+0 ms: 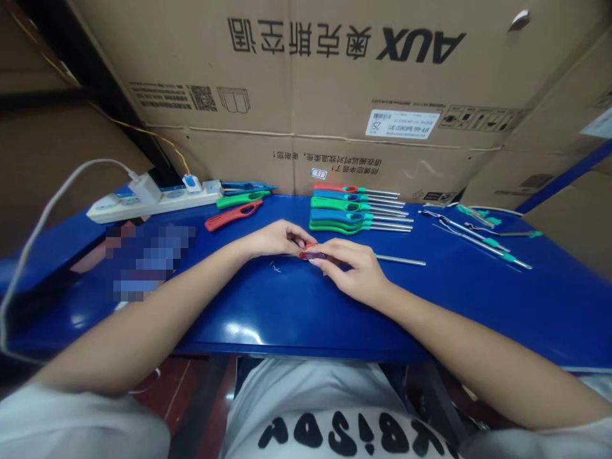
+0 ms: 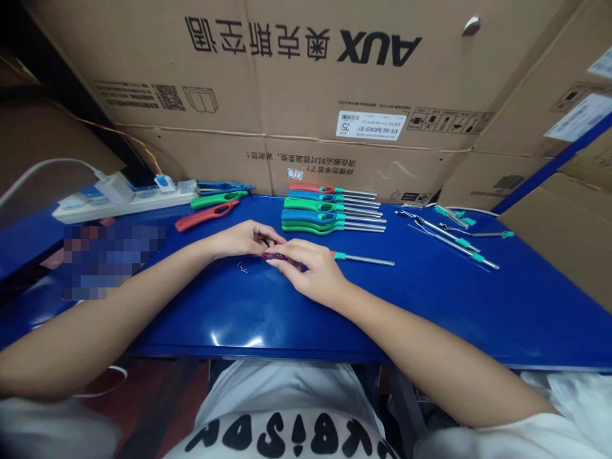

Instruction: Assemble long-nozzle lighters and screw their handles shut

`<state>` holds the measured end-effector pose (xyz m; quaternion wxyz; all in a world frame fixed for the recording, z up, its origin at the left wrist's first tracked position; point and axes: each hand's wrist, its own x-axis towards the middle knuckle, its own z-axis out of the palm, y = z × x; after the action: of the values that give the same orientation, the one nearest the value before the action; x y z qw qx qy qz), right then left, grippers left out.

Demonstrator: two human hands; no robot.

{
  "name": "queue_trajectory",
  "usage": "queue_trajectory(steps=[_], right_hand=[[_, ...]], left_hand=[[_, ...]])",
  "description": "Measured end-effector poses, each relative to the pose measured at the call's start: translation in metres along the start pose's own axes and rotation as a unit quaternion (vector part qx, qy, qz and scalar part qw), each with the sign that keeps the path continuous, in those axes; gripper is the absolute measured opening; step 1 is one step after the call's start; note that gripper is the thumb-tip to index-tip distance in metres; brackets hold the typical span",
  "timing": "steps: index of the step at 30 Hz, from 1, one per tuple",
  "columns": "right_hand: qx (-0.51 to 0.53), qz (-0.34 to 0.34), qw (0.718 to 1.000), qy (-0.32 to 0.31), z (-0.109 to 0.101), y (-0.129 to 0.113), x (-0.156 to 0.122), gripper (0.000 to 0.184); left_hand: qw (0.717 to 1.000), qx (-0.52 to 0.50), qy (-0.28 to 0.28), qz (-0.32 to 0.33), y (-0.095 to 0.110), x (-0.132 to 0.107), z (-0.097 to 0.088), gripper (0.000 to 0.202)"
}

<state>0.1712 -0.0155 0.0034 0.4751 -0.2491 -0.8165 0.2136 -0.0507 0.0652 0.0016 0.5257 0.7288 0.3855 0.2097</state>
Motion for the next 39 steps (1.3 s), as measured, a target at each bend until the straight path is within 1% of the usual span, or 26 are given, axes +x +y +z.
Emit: queue_trajectory(steps=[5, 8, 13, 16, 19, 21, 23, 25, 29, 31, 33, 35, 37, 39], right_hand=[[-0.002, 0.019, 0.999, -0.028, 0.003, 0.005, 0.000, 0.016], [-0.002, 0.027, 0.999, -0.028, 0.004, 0.005, -0.001, 0.017], [0.008, 0.021, 0.999, -0.027, 0.003, 0.004, -0.001, 0.015], [0.016, 0.022, 1.000, -0.016, 0.002, 0.001, 0.000, 0.014], [0.035, 0.057, 0.997, 0.025, -0.003, -0.004, 0.003, 0.015], [0.071, 0.092, 0.991, 0.073, -0.009, -0.006, 0.007, 0.021], [0.110, 0.113, 0.980, 0.122, -0.017, -0.006, 0.011, 0.027], [0.126, 0.120, 0.972, 0.157, -0.024, -0.003, 0.015, 0.031], [0.104, 0.126, 0.967, 0.194, -0.038, 0.002, 0.021, 0.036], [0.092, 0.131, 0.965, 0.206, -0.043, 0.003, 0.023, 0.038], [0.090, 0.136, 0.963, 0.214, -0.045, 0.003, 0.025, 0.039], [0.096, 0.138, 0.961, 0.221, -0.046, 0.001, 0.026, 0.040], [0.104, 0.135, 0.959, 0.226, -0.047, -0.001, 0.027, 0.040], [0.103, 0.136, 0.959, 0.227, -0.048, -0.003, 0.027, 0.040]], left_hand=[[1.000, -0.025, -0.001, -0.008, -0.002, 0.000, 0.000, 0.042], [1.000, -0.024, 0.000, -0.008, -0.001, 0.000, 0.000, 0.042], [1.000, -0.015, -0.001, -0.003, -0.001, -0.001, 0.001, 0.044], [1.000, -0.005, -0.005, 0.003, -0.003, 0.000, 0.000, 0.044], [1.000, 0.013, -0.001, 0.010, -0.004, -0.001, 0.001, 0.044], [0.999, 0.035, 0.014, 0.014, -0.002, -0.002, 0.004, 0.045], [0.997, 0.064, 0.029, 0.026, 0.002, -0.004, 0.007, 0.046], [0.993, 0.100, 0.035, 0.051, 0.007, -0.006, 0.013, 0.046], [0.977, 0.181, 0.041, 0.103, 0.015, -0.013, 0.028, 0.043], [0.968, 0.200, 0.060, 0.141, 0.019, -0.016, 0.037, 0.042], [0.953, 0.210, 0.102, 0.191, 0.024, -0.020, 0.045, 0.050], [0.944, 0.187, 0.141, 0.233, 0.029, -0.023, 0.050, 0.048], [0.936, 0.160, 0.185, 0.252, 0.035, -0.027, 0.054, 0.040], [0.935, 0.135, 0.222, 0.242, 0.041, -0.029, 0.057, 0.032]])
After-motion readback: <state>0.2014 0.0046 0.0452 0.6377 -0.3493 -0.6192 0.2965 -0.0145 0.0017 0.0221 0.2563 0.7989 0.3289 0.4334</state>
